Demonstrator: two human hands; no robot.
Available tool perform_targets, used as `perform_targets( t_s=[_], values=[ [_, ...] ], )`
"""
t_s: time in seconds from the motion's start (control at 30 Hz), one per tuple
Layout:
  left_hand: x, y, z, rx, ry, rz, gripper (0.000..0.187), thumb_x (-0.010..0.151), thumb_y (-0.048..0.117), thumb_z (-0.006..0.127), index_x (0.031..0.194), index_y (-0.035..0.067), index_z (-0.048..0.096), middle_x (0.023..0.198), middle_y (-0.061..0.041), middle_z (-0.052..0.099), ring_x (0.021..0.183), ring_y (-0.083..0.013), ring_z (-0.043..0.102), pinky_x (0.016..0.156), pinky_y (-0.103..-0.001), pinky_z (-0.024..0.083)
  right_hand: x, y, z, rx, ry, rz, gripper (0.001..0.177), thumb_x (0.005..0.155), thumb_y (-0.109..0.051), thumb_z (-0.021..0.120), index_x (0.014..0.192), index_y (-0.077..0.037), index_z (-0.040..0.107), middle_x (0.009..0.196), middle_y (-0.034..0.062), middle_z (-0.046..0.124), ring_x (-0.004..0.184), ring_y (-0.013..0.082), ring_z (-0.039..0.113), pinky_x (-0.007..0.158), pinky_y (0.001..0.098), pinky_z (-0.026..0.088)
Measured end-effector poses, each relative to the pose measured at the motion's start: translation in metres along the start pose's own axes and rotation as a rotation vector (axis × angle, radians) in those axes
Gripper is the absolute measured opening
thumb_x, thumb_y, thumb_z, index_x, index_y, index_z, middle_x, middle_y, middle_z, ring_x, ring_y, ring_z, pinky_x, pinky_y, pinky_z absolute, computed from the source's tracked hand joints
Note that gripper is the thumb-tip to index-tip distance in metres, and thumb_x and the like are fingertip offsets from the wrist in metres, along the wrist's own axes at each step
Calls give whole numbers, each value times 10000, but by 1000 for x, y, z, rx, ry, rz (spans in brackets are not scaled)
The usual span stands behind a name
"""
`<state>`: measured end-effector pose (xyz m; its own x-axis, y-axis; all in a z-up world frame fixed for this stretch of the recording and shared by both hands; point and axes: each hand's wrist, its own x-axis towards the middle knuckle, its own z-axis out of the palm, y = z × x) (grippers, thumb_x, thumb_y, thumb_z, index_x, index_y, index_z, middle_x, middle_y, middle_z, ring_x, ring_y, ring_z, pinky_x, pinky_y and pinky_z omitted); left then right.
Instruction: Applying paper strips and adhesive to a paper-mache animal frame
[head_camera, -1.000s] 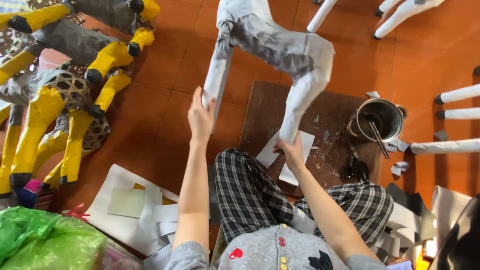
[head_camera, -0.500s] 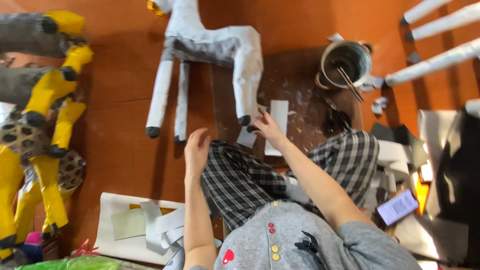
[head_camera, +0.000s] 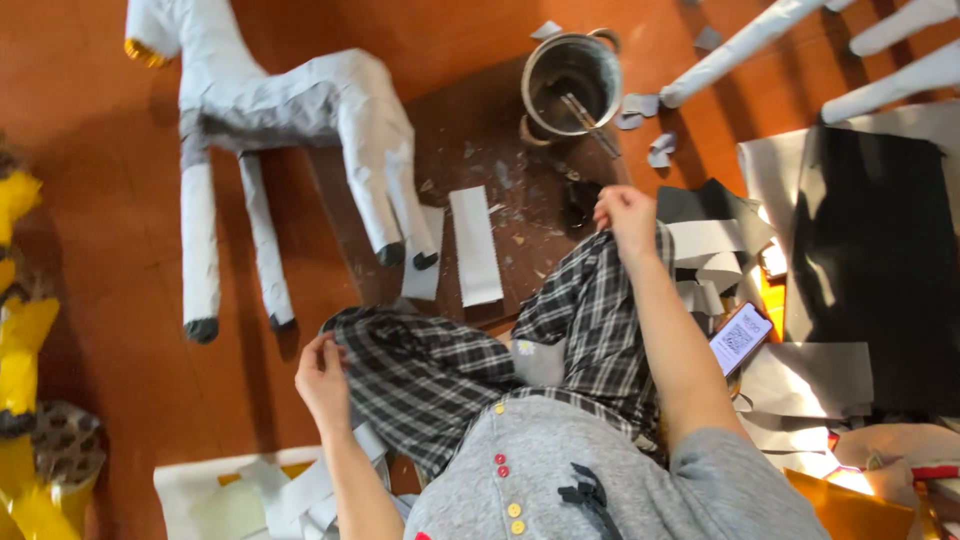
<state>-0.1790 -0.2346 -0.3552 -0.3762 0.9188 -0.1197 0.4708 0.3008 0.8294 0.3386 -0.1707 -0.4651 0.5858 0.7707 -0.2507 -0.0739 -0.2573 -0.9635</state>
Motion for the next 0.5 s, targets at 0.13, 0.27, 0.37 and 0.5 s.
perform_targets(
  t_s=[0.13, 0.27, 0.37, 0.5],
  values=[
    [1, -29, 64, 156, -39, 146, 110, 953, 96, 626, 1009, 123, 717, 741, -92, 684, 689, -253, 660, 647, -364, 528, 90, 37, -46, -98, 143, 12, 294, 878, 24, 613, 1172, 38, 621, 1036, 238, 640, 704, 221, 712, 553, 318, 640],
    [-6, -23, 90, 688, 286, 486, 64, 924, 166, 681, 969, 192, 718, 857, 9, 692, 811, -206, 666, 712, -323, 534, 159, 83, -68, -830, 229, -60, 579, 883, -250, 655, 1409, -128, 444, 1176, 245, 521, 986, 471, 571, 926, 551, 446],
    [-2, -19, 95, 724, 261, 462, 82, 970, 136, 654, 987, 144, 734, 889, -27, 711, 860, -248, 667, 711, -379, 533, 178, 81, -52, -957, 215, -242, 684, 818, -227, 681, 1401, -69, 360, 1105, 230, 496, 917, 492, 502, 882, 563, 385],
    [7, -20, 102, 865, 156, 350, 106, 964, 148, 647, 993, 134, 748, 904, -29, 729, 860, -225, 679, 724, -360, 556, 189, 41, -18, -881, 41, -238, 640, 876, -108, 608, 1424, 23, 303, 1392, 354, 306, 1182, 582, 376, 1054, 556, 300]
  ],
)
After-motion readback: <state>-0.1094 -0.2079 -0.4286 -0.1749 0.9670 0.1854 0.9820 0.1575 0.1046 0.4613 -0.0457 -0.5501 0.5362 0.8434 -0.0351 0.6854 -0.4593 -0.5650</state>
